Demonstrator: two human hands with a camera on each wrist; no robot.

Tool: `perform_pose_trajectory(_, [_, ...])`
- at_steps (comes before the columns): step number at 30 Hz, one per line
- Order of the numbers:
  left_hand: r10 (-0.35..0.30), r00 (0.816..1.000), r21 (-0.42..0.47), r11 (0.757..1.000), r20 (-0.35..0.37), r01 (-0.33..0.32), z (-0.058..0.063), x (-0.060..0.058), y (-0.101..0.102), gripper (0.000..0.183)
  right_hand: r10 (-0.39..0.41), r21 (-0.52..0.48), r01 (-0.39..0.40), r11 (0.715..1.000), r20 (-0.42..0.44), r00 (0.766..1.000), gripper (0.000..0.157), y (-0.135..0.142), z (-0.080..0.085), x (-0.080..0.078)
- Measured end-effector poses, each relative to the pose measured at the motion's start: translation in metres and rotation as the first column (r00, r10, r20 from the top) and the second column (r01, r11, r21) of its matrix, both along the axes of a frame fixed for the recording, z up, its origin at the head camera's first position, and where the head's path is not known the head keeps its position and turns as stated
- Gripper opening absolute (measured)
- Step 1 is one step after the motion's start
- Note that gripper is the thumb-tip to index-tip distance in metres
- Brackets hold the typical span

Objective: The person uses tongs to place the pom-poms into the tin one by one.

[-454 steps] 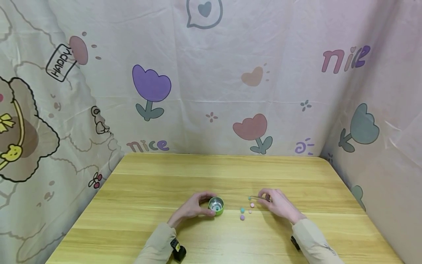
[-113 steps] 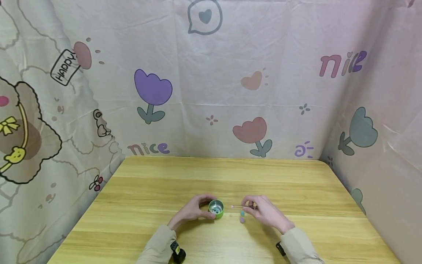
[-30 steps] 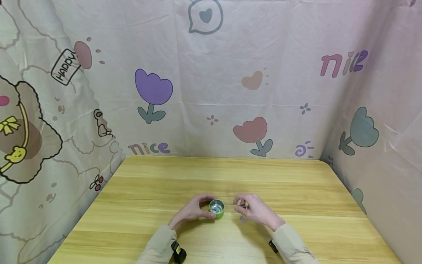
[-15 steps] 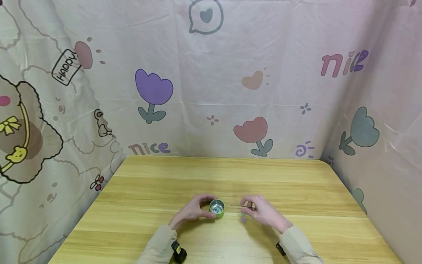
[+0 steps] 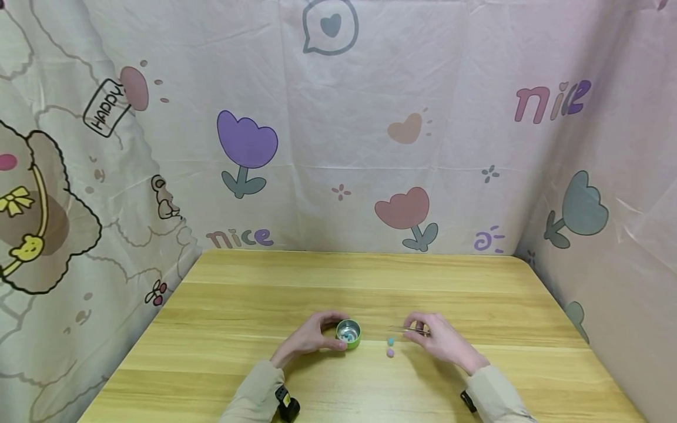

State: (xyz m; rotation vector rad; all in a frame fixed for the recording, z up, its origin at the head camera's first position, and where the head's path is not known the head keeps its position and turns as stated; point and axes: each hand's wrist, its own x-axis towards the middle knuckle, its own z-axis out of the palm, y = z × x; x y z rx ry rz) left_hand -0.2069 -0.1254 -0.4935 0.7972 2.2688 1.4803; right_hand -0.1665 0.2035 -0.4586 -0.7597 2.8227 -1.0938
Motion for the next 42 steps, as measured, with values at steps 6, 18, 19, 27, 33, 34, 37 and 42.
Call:
perform_pose_trajectory(6, [0.002,1.0,-0.001,1.0,-0.004,-0.002,0.0,0.0,0.0,0.062,-0.028,0.006,0.028,1.0,-0.001,1.0,0.018,0.013,-0.001,0.001])
perform_pose_trajectory(18, [-0.001,1.0,-0.005,1.0,-0.01,0.001,-0.001,0.0,-0.001,0.062,-0.05,0.015,0.051,0.999,-0.013,0.999,0.014,0.031,-0.003,0.004])
perform_pose_trajectory(19, [-0.001,1.0,-0.005,1.0,-0.011,0.001,-0.001,0.0,-0.001,0.062,-0.05,0.016,0.051,0.999,-0.013,0.999,0.014,0.032,-0.004,0.004])
perform_pose_trajectory(27, [-0.001,1.0,-0.005,1.0,-0.009,0.001,-0.001,0.0,-0.001,0.062,-0.053,0.019,0.054,0.998,-0.015,0.998,0.011,0.035,-0.005,0.005])
perform_pose_trajectory(33, [0.0,1.0,-0.002,1.0,-0.001,0.0,-0.001,0.0,0.0,0.061,-0.057,0.03,0.057,0.998,-0.01,0.998,0.011,0.034,-0.007,0.004])
perform_pose_trajectory(34, [0.001,1.0,-0.002,1.0,0.0,-0.001,-0.001,0.0,0.0,0.061,-0.058,0.031,0.059,0.998,-0.006,0.998,0.011,0.034,-0.007,0.004])
perform_pose_trajectory(37, [0.002,1.0,0.001,1.0,0.004,-0.002,-0.001,0.0,0.0,0.061,-0.064,0.031,0.064,0.997,0.006,0.998,0.013,0.034,-0.007,0.004])
perform_pose_trajectory(42, [0.006,1.0,0.007,1.0,0.015,-0.006,-0.001,0.0,0.001,0.062,-0.069,0.038,0.069,0.997,0.008,0.998,0.012,0.033,-0.007,0.003])
